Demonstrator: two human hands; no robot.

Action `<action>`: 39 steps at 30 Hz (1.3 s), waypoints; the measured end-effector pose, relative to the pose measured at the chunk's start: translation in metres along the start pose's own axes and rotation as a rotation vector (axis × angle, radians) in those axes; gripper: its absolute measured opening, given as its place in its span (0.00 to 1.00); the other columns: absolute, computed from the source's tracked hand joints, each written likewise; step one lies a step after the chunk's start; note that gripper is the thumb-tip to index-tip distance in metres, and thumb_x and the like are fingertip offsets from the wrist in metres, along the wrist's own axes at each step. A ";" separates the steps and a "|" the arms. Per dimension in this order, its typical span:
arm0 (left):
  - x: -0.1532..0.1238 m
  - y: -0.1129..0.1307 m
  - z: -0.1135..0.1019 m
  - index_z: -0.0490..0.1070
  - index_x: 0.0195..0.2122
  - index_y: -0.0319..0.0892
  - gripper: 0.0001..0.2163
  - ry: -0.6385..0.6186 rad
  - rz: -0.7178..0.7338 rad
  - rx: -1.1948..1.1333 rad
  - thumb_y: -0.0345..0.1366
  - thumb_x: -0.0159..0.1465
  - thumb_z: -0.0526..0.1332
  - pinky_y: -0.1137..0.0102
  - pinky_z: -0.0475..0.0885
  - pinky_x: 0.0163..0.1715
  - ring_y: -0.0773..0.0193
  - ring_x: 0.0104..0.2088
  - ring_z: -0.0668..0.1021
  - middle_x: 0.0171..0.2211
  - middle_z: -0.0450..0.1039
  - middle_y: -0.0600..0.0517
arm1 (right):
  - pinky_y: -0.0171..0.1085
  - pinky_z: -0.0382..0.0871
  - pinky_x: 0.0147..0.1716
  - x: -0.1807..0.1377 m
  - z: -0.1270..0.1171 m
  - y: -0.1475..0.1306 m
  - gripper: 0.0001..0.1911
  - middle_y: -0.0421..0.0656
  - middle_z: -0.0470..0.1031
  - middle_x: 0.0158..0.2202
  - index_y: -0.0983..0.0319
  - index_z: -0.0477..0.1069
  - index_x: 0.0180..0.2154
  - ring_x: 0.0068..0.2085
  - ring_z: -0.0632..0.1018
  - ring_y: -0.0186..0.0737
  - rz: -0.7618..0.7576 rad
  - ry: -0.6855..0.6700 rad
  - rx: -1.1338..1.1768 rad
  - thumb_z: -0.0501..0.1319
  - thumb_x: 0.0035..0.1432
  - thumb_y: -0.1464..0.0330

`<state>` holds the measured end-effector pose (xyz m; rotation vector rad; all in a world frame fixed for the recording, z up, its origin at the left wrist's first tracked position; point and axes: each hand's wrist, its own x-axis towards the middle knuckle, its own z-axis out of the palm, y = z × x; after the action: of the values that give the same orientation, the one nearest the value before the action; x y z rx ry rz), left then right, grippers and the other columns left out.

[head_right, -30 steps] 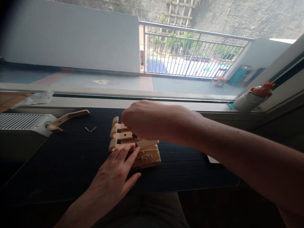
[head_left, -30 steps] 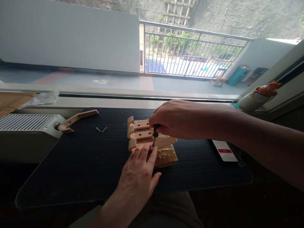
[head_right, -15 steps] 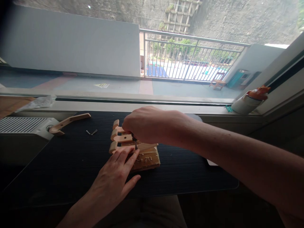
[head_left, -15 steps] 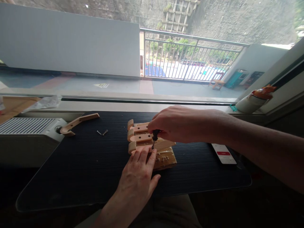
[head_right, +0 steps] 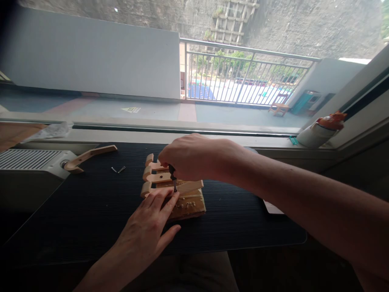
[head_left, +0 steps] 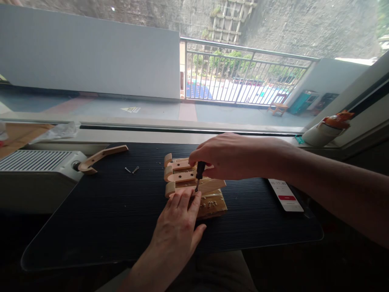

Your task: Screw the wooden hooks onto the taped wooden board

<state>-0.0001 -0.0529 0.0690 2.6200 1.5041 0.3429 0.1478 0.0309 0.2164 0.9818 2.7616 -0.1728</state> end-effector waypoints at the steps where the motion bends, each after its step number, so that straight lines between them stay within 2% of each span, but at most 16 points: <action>1: 0.000 0.000 0.000 0.61 0.58 0.40 0.27 0.005 0.002 0.000 0.38 0.57 0.60 0.54 0.61 0.56 0.49 0.57 0.62 0.57 0.60 0.43 | 0.33 0.53 0.26 0.000 -0.001 -0.001 0.11 0.43 0.73 0.29 0.63 0.73 0.36 0.28 0.67 0.32 -0.008 -0.012 0.001 0.55 0.52 0.74; 7: 0.002 -0.001 0.000 0.62 0.57 0.40 0.26 0.020 0.006 -0.009 0.38 0.56 0.60 0.54 0.62 0.55 0.49 0.56 0.63 0.56 0.62 0.43 | 0.34 0.50 0.23 0.001 -0.001 -0.003 0.10 0.42 0.70 0.24 0.65 0.73 0.31 0.23 0.61 0.30 0.016 -0.069 -0.010 0.53 0.55 0.72; 14: 0.000 -0.001 0.001 0.61 0.57 0.39 0.26 0.003 -0.005 -0.009 0.38 0.57 0.60 0.54 0.61 0.56 0.49 0.57 0.62 0.56 0.61 0.42 | 0.33 0.50 0.22 0.002 0.003 0.003 0.10 0.42 0.70 0.24 0.65 0.73 0.33 0.22 0.60 0.30 0.050 -0.040 -0.054 0.55 0.55 0.69; 18: -0.001 -0.001 0.002 0.61 0.57 0.40 0.27 0.012 -0.001 -0.002 0.38 0.56 0.60 0.54 0.61 0.56 0.49 0.57 0.62 0.56 0.61 0.43 | 0.33 0.50 0.23 0.000 0.002 0.003 0.09 0.41 0.72 0.27 0.62 0.73 0.36 0.24 0.64 0.30 0.023 0.020 -0.053 0.56 0.54 0.69; 23: 0.001 0.000 0.001 0.62 0.57 0.40 0.26 0.018 -0.005 -0.006 0.38 0.56 0.61 0.54 0.61 0.56 0.49 0.57 0.63 0.55 0.62 0.43 | 0.33 0.51 0.24 0.002 -0.001 -0.004 0.08 0.42 0.73 0.26 0.63 0.73 0.30 0.25 0.64 0.30 -0.007 -0.044 -0.074 0.55 0.53 0.73; 29: 0.002 -0.001 0.002 0.60 0.58 0.39 0.27 -0.018 -0.009 -0.013 0.39 0.57 0.60 0.53 0.59 0.57 0.49 0.58 0.61 0.57 0.60 0.42 | 0.33 0.50 0.22 0.004 0.003 -0.006 0.10 0.41 0.69 0.22 0.65 0.73 0.28 0.22 0.60 0.29 0.074 -0.059 -0.095 0.54 0.56 0.71; 35: 0.001 -0.001 0.002 0.59 0.59 0.39 0.28 -0.038 -0.017 -0.018 0.39 0.57 0.59 0.54 0.59 0.57 0.49 0.58 0.61 0.57 0.59 0.41 | 0.33 0.50 0.21 0.003 0.002 -0.006 0.09 0.41 0.69 0.22 0.65 0.73 0.31 0.21 0.59 0.29 0.092 -0.040 -0.128 0.55 0.56 0.69; 39: 0.000 -0.001 0.001 0.60 0.58 0.39 0.27 -0.047 -0.017 -0.013 0.38 0.57 0.59 0.54 0.59 0.57 0.49 0.58 0.60 0.58 0.59 0.42 | 0.33 0.51 0.23 0.001 0.000 -0.008 0.07 0.41 0.71 0.26 0.62 0.73 0.34 0.24 0.63 0.30 0.067 -0.032 -0.143 0.58 0.54 0.70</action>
<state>-0.0004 -0.0522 0.0682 2.5850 1.5039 0.2863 0.1424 0.0255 0.2169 1.0226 2.6658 0.0187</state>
